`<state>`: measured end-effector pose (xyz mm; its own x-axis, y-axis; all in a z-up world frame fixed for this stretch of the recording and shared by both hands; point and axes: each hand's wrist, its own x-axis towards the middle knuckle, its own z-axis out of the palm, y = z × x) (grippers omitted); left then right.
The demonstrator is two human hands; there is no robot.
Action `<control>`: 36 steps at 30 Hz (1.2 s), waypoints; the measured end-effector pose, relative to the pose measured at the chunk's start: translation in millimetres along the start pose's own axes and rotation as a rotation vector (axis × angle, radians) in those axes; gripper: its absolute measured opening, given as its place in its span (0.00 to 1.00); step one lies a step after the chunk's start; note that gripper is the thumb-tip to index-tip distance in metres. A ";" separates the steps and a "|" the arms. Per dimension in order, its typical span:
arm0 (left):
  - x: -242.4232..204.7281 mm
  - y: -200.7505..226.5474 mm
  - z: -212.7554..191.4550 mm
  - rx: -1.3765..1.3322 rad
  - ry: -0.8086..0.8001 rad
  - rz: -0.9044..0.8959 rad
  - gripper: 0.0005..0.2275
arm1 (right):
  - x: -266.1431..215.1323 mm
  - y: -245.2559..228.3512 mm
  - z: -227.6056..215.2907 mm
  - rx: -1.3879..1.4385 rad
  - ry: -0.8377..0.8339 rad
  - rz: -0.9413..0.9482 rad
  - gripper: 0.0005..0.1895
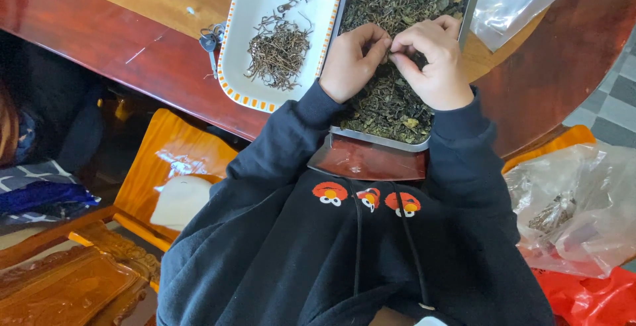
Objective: A person is manually sorting dried tea leaves on a metal tray, picking out stems and impurities and placing them into a separate ceramic dish.
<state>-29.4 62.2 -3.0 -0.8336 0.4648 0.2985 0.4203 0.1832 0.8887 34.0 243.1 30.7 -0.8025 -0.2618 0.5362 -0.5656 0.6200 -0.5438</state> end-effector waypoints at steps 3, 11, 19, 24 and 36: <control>-1.2 4.5 -2.1 0.010 0.020 -0.014 0.05 | -2.4 -0.9 -7.9 -0.001 -0.068 0.051 0.13; -16.9 6.4 -41.6 0.281 0.151 0.243 0.06 | -16.8 16.0 -30.5 -0.015 -0.171 0.157 0.05; -61.2 -23.6 -117.1 0.677 0.352 0.026 0.03 | -15.4 28.2 -21.7 -0.029 -0.048 0.179 0.06; -79.6 -20.7 -120.4 0.663 0.365 0.021 0.01 | 7.0 12.6 -7.9 0.028 -0.008 0.179 0.06; -101.2 -31.3 -120.9 0.665 0.217 -0.004 0.05 | 111.0 -55.3 51.0 -0.058 -0.226 -0.300 0.04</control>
<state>-1.5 -95.3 -18.9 -0.8595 0.2917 0.4198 0.4891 0.7079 0.5095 -33.5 142.1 87.4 -0.6283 -0.5908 0.5061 -0.7752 0.5303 -0.3433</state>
